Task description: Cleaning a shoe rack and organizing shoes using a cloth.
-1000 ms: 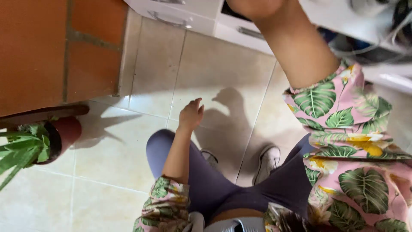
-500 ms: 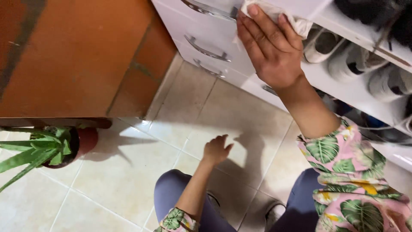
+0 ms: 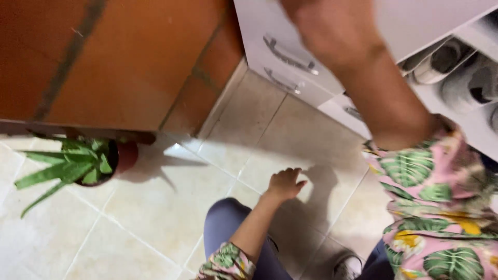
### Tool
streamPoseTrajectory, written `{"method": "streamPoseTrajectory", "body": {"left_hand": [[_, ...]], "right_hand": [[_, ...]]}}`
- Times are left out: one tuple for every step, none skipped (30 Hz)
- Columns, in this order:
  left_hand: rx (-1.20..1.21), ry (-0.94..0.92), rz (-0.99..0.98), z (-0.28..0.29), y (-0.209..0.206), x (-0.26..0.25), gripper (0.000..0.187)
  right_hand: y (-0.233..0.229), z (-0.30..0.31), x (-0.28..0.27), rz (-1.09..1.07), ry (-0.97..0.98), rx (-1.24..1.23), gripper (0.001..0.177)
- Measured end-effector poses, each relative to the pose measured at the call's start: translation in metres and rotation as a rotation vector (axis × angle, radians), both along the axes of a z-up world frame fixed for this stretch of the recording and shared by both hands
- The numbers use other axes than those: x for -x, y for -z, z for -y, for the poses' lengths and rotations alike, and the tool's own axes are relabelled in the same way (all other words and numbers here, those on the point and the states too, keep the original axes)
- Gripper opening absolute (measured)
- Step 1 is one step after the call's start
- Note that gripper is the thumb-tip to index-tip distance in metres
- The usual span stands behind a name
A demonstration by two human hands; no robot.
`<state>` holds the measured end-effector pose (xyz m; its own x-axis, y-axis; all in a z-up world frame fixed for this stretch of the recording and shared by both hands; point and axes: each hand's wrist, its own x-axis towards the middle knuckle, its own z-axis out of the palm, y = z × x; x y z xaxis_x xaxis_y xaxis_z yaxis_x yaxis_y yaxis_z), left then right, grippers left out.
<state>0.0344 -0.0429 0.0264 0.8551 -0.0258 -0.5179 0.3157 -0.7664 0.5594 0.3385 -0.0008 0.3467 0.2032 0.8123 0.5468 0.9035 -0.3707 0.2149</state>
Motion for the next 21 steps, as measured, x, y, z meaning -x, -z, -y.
{"method": "streamPoseTrajectory", "body": {"left_hand": [[0.001, 0.008, 0.009, 0.001, 0.001, 0.001, 0.059], [-0.007, 0.014, 0.024, 0.000, -0.003, 0.001, 0.059], [0.029, 0.007, 0.011, -0.002, -0.006, -0.001, 0.059], [0.066, 0.001, -0.002, -0.004, -0.010, -0.003, 0.059], [0.056, 0.008, 0.017, -0.005, -0.011, -0.005, 0.059], [0.060, 0.027, -0.015, -0.006, -0.012, -0.007, 0.060], [0.067, 0.045, -0.051, -0.004, -0.013, -0.008, 0.061], [0.060, 0.051, -0.036, -0.006, -0.015, -0.011, 0.061], [0.081, 0.050, -0.040, -0.005, -0.018, -0.012, 0.061], [0.103, 0.050, -0.043, -0.003, -0.021, -0.013, 0.061], [0.104, 0.057, -0.032, -0.001, -0.024, -0.018, 0.061], [0.107, 0.042, -0.033, 0.002, -0.027, -0.023, 0.061], [0.109, 0.034, -0.036, 0.005, -0.029, -0.026, 0.061], [0.109, 0.048, -0.028, 0.007, -0.027, -0.024, 0.061], [0.127, 0.036, -0.002, 0.010, -0.025, -0.026, 0.061], [0.145, 0.024, 0.024, 0.013, -0.023, -0.029, 0.061], [0.146, 0.033, 0.031, 0.014, -0.019, -0.029, 0.061], [0.139, 0.042, 0.048, 0.015, -0.015, -0.030, 0.061], [0.134, 0.053, 0.065, 0.018, -0.012, -0.031, 0.060], [0.136, 0.065, 0.071, 0.017, -0.008, -0.033, 0.060], [0.128, 0.059, 0.067, 0.017, -0.005, -0.035, 0.060]], "right_hand": [[0.005, -0.015, -0.006, -0.121, 0.008, 0.018, 0.020], [0.000, -0.028, -0.002, -0.106, 0.014, 0.010, 0.020], [-0.006, -0.041, 0.000, -0.036, -0.003, -0.013, 0.015], [-0.012, -0.053, 0.001, 0.035, -0.020, -0.035, 0.015], [-0.018, -0.065, 0.002, 0.054, -0.014, -0.044, 0.015], [-0.023, -0.077, 0.003, 0.127, -0.032, -0.066, 0.020], [-0.028, -0.088, 0.004, 0.196, -0.051, -0.084, 0.028], [-0.033, -0.094, 0.002, 0.212, -0.045, -0.089, 0.028], [-0.036, -0.100, 0.001, 0.189, -0.097, -0.091, 0.024], [-0.039, -0.105, 0.000, 0.165, -0.148, -0.092, 0.021], [-0.045, -0.100, 0.001, 0.177, -0.142, -0.090, 0.021], [-0.050, -0.096, 0.001, 0.281, -0.142, -0.060, 0.021], [-0.053, -0.090, 0.002, 0.382, -0.134, -0.029, 0.023], [-0.062, -0.072, 0.006, 0.391, -0.121, -0.025, 0.023], [-0.073, -0.054, 0.010, 0.461, -0.099, 0.000, 0.023], [-0.084, -0.037, 0.013, 0.532, -0.077, 0.026, 0.025], [-0.093, -0.013, 0.021, 0.539, -0.068, 0.029, 0.025], [-0.102, 0.011, 0.029, 0.559, -0.027, 0.079, 0.027], [-0.112, 0.035, 0.037, 0.577, 0.016, 0.131, 0.030], [-0.113, 0.056, 0.039, 0.583, 0.027, 0.136, 0.030], [-0.114, 0.076, 0.043, 0.586, 0.040, 0.162, 0.031]]}}
